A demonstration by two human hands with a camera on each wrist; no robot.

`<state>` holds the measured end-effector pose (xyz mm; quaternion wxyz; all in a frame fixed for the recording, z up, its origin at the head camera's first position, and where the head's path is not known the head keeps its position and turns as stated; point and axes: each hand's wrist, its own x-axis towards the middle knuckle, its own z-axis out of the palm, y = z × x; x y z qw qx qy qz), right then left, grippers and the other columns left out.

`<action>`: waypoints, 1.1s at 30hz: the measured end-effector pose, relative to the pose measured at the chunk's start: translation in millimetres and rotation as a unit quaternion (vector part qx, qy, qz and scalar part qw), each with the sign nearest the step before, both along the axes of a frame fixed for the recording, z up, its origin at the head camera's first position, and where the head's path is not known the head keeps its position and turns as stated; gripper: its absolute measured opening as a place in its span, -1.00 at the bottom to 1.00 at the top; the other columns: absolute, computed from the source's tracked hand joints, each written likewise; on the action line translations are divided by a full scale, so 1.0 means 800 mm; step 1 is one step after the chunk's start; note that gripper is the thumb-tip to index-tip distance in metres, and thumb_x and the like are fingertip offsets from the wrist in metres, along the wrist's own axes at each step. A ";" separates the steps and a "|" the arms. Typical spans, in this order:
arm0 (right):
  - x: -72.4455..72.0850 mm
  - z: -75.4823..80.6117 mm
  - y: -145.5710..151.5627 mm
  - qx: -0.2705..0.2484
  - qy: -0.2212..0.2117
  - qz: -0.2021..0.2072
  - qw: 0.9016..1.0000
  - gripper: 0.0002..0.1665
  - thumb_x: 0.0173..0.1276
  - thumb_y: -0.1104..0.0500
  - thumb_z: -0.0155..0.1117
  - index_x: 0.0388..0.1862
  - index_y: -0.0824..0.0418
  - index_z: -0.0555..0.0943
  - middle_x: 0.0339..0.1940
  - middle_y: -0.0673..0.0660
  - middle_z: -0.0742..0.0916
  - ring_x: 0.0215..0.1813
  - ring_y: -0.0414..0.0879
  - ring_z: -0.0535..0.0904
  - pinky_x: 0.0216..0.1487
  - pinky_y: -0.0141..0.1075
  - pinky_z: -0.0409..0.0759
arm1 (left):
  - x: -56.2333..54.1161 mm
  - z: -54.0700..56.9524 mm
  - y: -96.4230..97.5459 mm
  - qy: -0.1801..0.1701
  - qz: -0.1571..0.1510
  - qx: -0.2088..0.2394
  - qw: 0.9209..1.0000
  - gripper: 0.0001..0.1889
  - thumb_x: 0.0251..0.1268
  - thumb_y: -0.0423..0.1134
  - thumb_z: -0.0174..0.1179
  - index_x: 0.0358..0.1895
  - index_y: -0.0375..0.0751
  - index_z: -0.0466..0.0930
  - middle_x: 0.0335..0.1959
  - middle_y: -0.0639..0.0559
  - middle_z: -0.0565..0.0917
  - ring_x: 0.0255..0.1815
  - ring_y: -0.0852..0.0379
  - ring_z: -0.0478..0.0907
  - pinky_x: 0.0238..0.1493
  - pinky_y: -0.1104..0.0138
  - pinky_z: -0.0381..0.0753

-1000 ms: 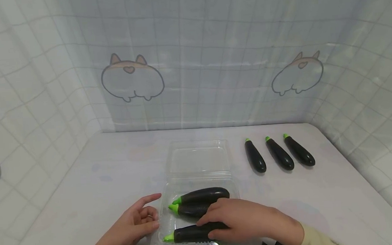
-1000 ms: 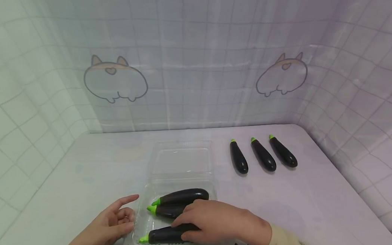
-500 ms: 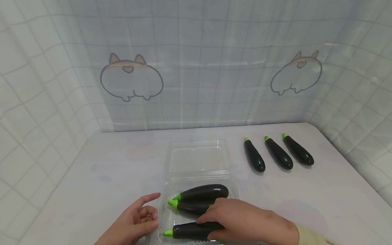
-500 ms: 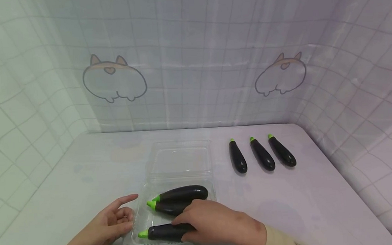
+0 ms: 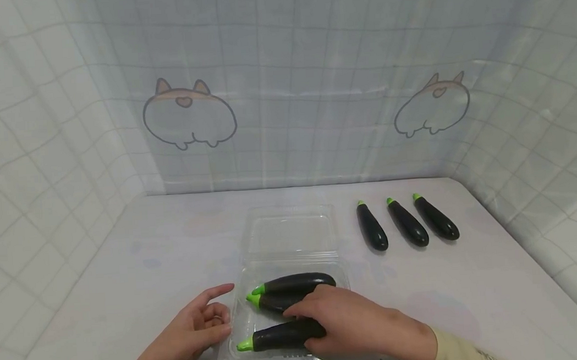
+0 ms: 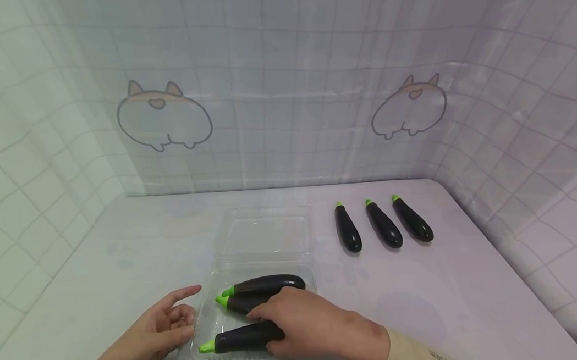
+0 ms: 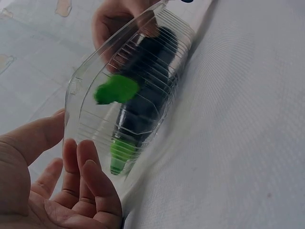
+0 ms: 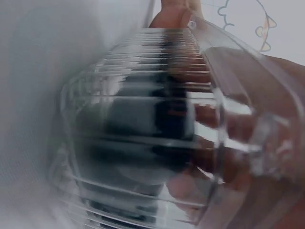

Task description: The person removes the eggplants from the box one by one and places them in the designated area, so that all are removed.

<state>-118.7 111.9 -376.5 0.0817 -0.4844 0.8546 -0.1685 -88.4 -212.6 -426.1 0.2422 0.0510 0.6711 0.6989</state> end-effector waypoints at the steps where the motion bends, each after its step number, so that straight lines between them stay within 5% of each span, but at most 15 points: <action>1: 0.001 0.002 0.001 -0.003 0.002 -0.004 1.000 -0.46 0.20 0.09 0.45 0.20 -0.05 0.63 0.02 -0.23 0.65 0.05 -0.32 0.51 0.06 -0.33 0.50 | 0.000 0.001 0.000 0.000 0.000 -0.001 1.000 -0.22 0.40 -0.34 0.21 0.55 -0.16 -0.06 -0.11 -0.11 0.51 -0.17 0.09 0.45 -0.14 0.32 0.52; 9: 0.003 0.009 0.005 -0.029 -0.014 -0.036 0.999 -0.48 0.27 0.09 0.39 0.24 -0.07 0.60 -0.05 -0.19 0.56 -0.10 -0.36 0.49 -0.09 -0.46 0.49 | 0.000 0.000 -0.001 -0.005 -0.004 0.006 1.000 -0.21 0.41 -0.36 0.19 0.55 -0.18 -0.10 -0.14 -0.08 0.50 -0.20 0.11 0.44 -0.13 0.31 0.52; 18: -0.002 0.010 0.006 -0.041 -0.009 -0.057 0.998 -0.38 0.31 0.10 0.36 0.37 -0.09 0.51 0.10 -0.16 0.62 0.13 -0.25 0.51 0.12 -0.28 0.50 | 0.002 0.000 -0.001 0.005 -0.013 0.024 1.000 -0.20 0.39 -0.41 0.18 0.55 -0.15 -0.11 -0.19 -0.04 0.45 -0.27 0.17 0.42 -0.19 0.37 0.49; 33: -0.007 0.008 0.013 -0.073 -0.003 -0.083 0.994 -0.47 0.32 0.10 0.33 0.27 -0.14 0.55 0.09 -0.15 0.59 0.15 -0.24 0.49 0.14 -0.23 0.49 | 0.006 -0.001 -0.001 0.019 -0.018 0.028 0.999 -0.20 0.38 -0.42 0.18 0.55 -0.15 -0.10 -0.19 -0.05 0.44 -0.27 0.18 0.42 -0.19 0.38 0.47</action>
